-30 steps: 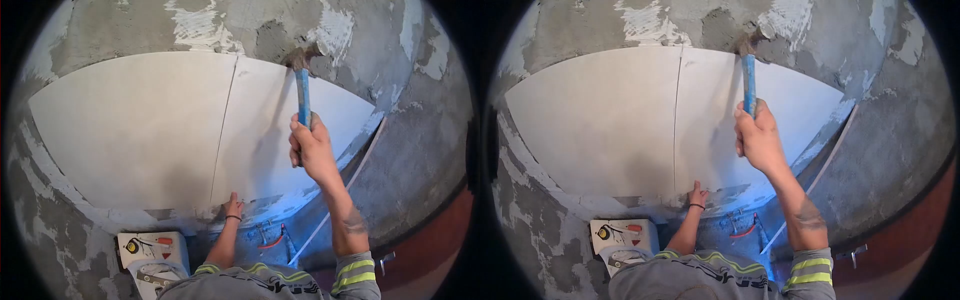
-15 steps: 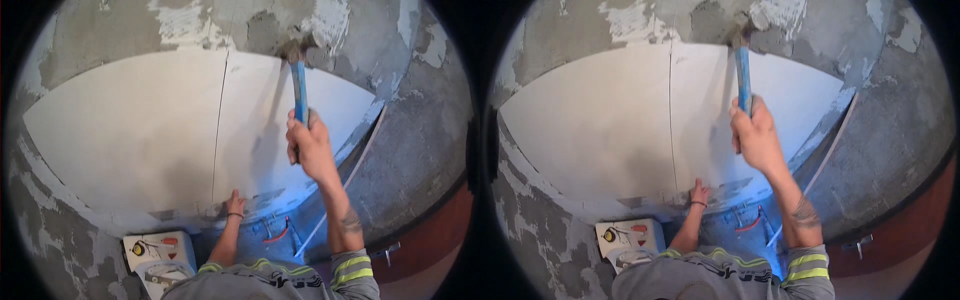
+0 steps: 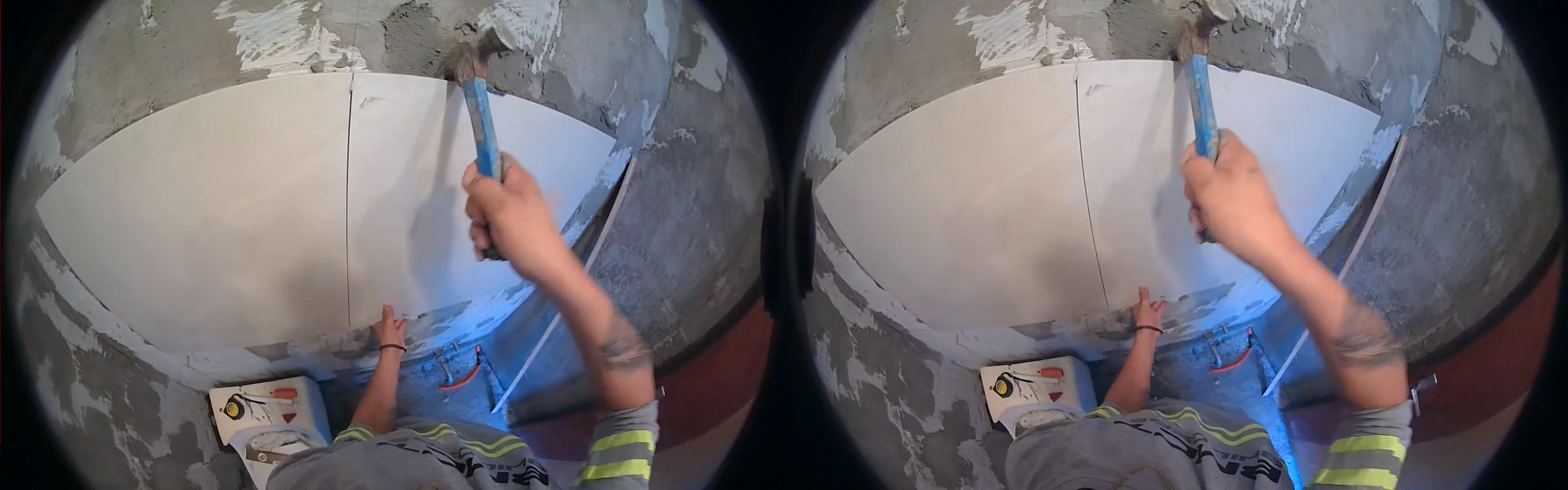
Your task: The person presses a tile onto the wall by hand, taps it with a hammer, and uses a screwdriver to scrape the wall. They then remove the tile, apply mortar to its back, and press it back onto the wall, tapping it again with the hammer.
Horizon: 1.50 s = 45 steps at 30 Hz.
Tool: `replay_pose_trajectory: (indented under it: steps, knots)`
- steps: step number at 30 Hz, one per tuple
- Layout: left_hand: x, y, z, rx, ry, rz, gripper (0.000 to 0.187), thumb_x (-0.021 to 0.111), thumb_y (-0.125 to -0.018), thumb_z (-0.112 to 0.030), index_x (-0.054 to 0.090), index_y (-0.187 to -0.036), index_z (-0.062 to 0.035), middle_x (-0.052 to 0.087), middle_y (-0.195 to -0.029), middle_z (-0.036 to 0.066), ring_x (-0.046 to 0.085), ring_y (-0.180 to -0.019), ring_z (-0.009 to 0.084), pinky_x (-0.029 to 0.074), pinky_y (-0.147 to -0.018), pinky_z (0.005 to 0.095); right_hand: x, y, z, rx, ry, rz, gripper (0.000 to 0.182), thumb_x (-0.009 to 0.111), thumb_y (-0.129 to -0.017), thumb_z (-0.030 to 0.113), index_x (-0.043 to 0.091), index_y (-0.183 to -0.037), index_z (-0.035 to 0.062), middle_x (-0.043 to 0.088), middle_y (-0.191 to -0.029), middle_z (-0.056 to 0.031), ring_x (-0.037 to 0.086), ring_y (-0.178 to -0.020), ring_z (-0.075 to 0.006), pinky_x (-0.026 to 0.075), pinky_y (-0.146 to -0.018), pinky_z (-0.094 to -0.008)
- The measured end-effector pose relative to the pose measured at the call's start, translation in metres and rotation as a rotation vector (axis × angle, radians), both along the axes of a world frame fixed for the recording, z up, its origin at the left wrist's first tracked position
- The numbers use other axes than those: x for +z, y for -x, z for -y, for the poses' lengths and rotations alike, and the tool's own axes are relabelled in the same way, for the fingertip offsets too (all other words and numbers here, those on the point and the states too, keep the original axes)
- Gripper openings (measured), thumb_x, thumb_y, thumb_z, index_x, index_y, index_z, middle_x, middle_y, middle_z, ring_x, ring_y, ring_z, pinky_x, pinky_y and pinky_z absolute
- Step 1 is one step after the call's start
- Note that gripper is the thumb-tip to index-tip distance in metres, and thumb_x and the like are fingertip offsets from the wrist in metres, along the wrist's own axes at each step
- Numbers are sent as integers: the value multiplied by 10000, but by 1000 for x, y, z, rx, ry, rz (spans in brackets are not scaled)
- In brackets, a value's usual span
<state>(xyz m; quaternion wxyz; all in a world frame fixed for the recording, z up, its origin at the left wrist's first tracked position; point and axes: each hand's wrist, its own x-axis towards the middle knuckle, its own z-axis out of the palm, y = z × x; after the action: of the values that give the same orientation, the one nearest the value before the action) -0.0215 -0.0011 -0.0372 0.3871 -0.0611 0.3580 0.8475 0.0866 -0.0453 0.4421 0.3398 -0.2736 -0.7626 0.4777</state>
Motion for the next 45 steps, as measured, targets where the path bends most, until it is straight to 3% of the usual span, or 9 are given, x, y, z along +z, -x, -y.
replay_pose_trajectory:
  steps: [5, 12, 14, 18, 23, 26, 36, 41, 45]
  knots:
    - [10, 2, -1, 3, 2, 6, 707, 645, -815, -459, 361, -1268, 3, 450, -1243, 156, 493, -1079, 341, 381, -967, 496, -16, 5, -4, 63, -20, -91, 161, 471, -864, 162, 402, -908, 23, 437, -613, -19, 458, -420, -109, 393, -383, -285]
    - [5, 4, 6, -30, -3, 37, 719, 626, -829, -460, 340, -1297, 5, 427, -1286, 157, 476, -1117, 357, 381, -977, 475, -32, 0, -2, 76, -70, -142, 148, 467, -864, 150, 410, -905, 20, 454, -615, -29, 461, -417, -119, 391, -391, -280]
    - [17, 6, 4, -62, -44, 8, 691, 669, -810, -421, 365, -1296, -38, 458, -1219, 139, 498, -1050, 289, 405, -958, 421, -18, 9, -7, 79, -111, -128, 142, 465, -865, 147, 413, -905, 21, 456, -612, -30, 461, -417, -120, 391, -391, -282]
    - [0, 17, -10, -99, -49, 131, 675, 679, -802, -420, 395, -1282, -41, 473, -1198, 133, 502, -1007, 274, 412, -949, 429, -24, 1, -2, 54, -32, -164, 166, 484, -860, 168, 422, -923, 28, 449, -604, -17, 458, -423, -112, 389, -394, -279]
    - [-11, 8, -4, -46, 46, 64, 650, 713, -792, -321, 329, -1287, -144, 440, -1231, 119, 504, -976, 269, 430, -904, 500, 15, -19, -14, 105, 19, 69, 185, 502, -847, 180, 431, -935, 34, 449, -614, -13, 460, -443, -102, 384, -390, -271]
    - [-12, 5, -8, 8, 29, 61, 700, 711, -794, -313, 257, -1300, -143, 420, -1258, 112, 512, -982, 282, 439, -895, 494, 42, -23, -2, 67, -64, 254, 186, 492, -845, 186, 433, -929, 31, 455, -620, -19, 465, -451, -104, 401, -394, -277]
    - [-6, 4, -1, -34, -35, 54, 680, 686, -817, -298, 247, -1311, -143, 430, -1258, 103, 529, -989, 302, 444, -881, 493, 57, -21, 1, 110, -54, 365, 166, 492, -833, 163, 424, -899, 27, 454, -615, -28, 468, -451, -116, 423, -396, -287]
    - [11, 4, 0, -25, 63, 51, 529, 637, -852, -333, 365, -1238, -94, 472, -1194, 128, 533, -969, 302, 460, -870, 466, 44, -25, -10, 175, 54, 182, 137, 492, -829, 124, 408, -891, 37, 428, -587, -18, 451, -432, -120, 409, -396, -283]
    - [-2, 0, -2, -5, 16, -1, 526, 606, -866, -372, 363, -1238, -90, 473, -1210, 116, 555, -959, 282, 444, -883, 471, 56, -27, -12, 165, -10, 319, 138, 493, -825, 115, 402, -885, 31, 443, -590, -22, 469, -438, -123, 409, -414, -275]
